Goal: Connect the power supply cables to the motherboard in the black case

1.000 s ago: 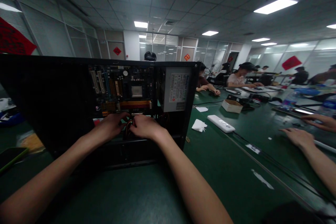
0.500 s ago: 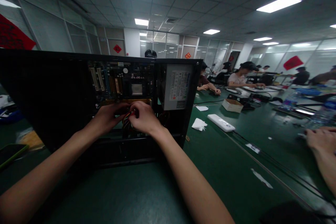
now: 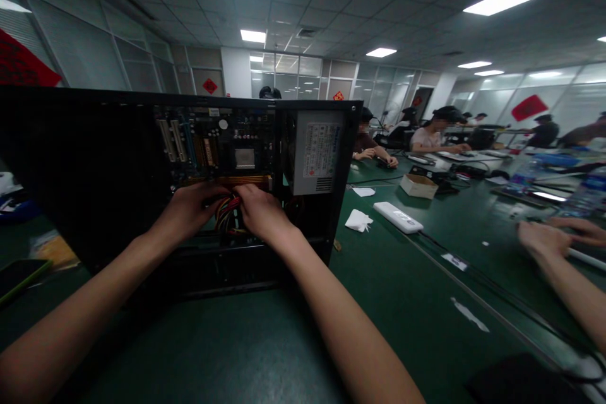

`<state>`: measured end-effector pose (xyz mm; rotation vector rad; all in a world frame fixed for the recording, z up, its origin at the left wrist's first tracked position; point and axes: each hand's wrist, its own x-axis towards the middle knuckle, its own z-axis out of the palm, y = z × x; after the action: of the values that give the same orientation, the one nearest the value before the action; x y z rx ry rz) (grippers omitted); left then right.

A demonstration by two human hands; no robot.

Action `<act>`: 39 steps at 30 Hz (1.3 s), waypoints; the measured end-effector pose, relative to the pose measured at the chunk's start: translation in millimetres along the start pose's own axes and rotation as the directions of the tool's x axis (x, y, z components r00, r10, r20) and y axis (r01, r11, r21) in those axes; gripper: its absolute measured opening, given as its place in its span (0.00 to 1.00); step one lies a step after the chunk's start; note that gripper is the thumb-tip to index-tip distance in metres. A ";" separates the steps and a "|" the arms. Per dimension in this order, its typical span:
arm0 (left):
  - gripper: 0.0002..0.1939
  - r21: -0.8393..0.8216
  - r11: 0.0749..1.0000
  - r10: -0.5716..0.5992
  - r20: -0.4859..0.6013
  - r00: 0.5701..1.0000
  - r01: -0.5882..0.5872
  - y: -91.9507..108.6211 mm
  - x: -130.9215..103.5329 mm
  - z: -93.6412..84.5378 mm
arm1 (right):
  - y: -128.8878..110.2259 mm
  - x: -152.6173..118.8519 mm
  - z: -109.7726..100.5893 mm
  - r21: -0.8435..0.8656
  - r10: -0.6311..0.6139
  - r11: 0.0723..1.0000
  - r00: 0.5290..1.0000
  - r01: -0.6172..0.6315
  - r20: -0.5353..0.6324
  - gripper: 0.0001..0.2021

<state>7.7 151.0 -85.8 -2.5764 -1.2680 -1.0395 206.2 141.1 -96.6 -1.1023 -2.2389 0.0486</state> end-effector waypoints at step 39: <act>0.10 0.401 0.910 -0.038 0.326 0.945 -0.101 -1.0 22.9 18.0 | 0.5 0.2 3.4 -0.301 0.253 0.931 0.959 -0.206 0.125 0.14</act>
<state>26.4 173.4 -85.8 -2.4771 -1.3302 -0.2856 204.6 142.4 -99.4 -1.5656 -2.2963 -0.0939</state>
